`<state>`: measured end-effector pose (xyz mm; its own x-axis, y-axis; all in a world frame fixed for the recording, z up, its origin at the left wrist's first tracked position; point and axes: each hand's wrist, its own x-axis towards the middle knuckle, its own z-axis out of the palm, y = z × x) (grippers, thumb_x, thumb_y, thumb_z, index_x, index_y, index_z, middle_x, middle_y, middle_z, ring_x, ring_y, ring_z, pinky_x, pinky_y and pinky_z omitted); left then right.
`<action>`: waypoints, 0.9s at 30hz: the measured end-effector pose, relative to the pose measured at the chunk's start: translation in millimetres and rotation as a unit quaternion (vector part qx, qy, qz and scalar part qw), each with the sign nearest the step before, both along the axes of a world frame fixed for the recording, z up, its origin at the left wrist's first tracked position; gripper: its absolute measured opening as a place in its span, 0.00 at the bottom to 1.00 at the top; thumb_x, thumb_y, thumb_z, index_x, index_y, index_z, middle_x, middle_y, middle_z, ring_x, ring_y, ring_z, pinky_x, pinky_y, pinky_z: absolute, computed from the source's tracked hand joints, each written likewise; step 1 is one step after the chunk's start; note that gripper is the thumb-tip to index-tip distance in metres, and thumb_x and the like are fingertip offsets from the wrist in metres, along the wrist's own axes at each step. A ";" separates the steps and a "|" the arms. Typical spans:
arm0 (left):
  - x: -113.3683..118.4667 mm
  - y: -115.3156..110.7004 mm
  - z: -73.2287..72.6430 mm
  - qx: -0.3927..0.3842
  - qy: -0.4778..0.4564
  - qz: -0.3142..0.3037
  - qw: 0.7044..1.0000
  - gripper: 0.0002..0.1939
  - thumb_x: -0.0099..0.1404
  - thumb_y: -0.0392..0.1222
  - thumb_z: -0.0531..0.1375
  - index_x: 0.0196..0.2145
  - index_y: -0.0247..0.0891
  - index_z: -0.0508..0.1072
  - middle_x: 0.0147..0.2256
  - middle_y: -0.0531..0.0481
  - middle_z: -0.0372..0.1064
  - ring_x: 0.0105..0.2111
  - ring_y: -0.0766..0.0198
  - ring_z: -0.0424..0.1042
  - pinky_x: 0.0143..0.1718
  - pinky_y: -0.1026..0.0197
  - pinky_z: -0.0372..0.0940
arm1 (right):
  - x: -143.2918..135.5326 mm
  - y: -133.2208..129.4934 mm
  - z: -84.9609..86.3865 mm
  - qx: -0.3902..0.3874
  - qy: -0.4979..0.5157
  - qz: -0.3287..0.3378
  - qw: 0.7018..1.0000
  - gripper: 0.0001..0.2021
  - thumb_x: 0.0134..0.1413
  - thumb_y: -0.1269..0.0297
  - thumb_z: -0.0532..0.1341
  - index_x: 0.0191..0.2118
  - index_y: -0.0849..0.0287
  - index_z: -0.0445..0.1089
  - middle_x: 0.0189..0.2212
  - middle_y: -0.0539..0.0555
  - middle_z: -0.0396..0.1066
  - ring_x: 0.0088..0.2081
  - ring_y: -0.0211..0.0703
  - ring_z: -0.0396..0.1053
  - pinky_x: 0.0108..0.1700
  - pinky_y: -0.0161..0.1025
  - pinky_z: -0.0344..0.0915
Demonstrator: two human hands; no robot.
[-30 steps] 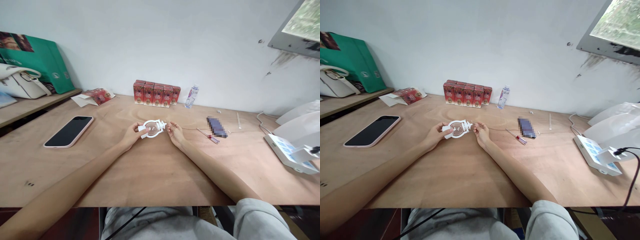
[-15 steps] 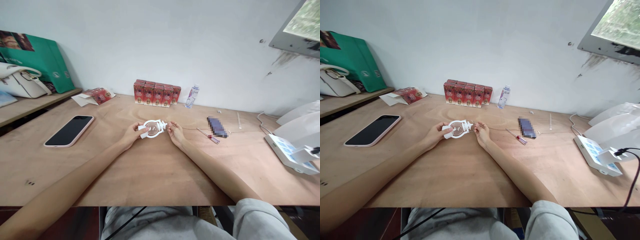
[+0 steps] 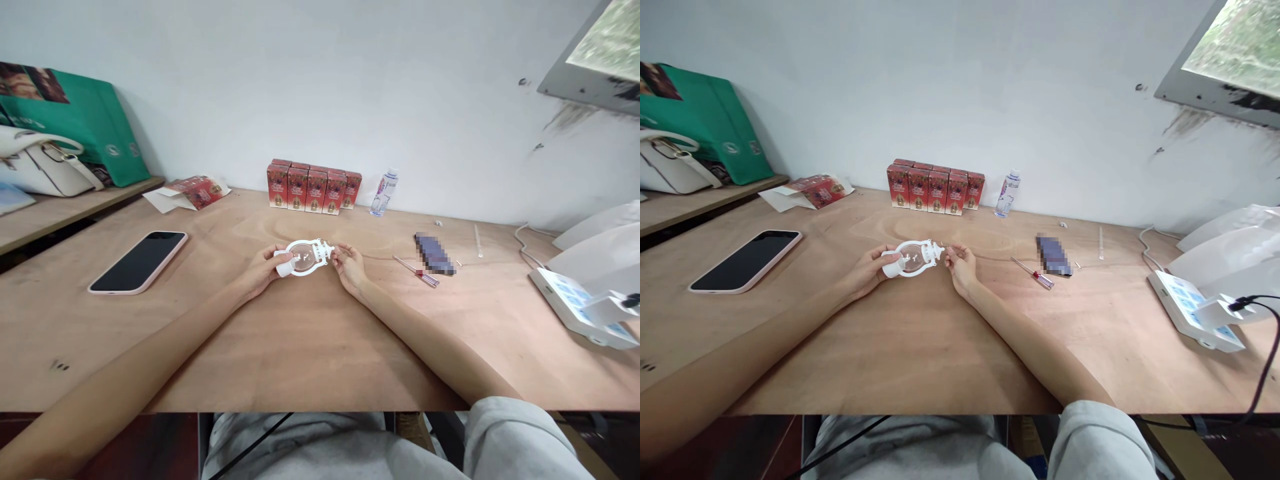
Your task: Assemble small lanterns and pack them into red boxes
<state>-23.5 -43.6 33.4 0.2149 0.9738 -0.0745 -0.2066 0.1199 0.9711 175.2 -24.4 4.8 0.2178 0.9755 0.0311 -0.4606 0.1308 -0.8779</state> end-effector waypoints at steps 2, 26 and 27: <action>2.3 -0.7 -0.6 0.027 0.041 0.017 0.999 0.22 0.42 0.48 0.69 0.32 0.35 0.68 0.29 0.53 0.70 0.26 0.68 0.69 0.31 0.63 0.65 | 2.9 -0.5 0.8 0.017 -0.037 -0.055 0.998 0.14 0.39 0.64 0.66 0.31 0.57 0.60 0.22 0.43 0.63 0.22 0.28 0.60 0.23 0.29 0.58; 7.2 -0.5 -7.4 0.009 -0.131 0.043 0.990 0.14 0.55 0.47 0.63 0.32 0.37 0.63 0.38 0.49 0.70 0.39 0.62 0.71 0.45 0.53 0.68 | -15.2 -47.4 10.7 0.393 -0.698 -0.063 0.595 0.34 0.58 0.61 0.53 0.65 0.62 0.38 0.65 0.63 0.42 0.67 0.53 0.33 0.63 0.57 0.46; 8.3 -1.6 -8.9 0.015 -0.126 0.039 0.991 0.14 0.56 0.49 0.62 0.33 0.38 0.62 0.39 0.49 0.69 0.41 0.61 0.70 0.45 0.52 0.67 | -16.1 -47.4 9.6 0.365 -0.669 -0.063 0.644 0.39 0.57 0.56 0.56 0.65 0.63 0.34 0.66 0.65 0.37 0.67 0.55 0.30 0.63 0.58 0.46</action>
<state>-15.2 -45.3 24.5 0.1465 0.9892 0.0009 -0.4514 0.0661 0.8899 159.1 -71.8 14.3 -0.4042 0.5710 0.7145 0.6991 0.6966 -0.1612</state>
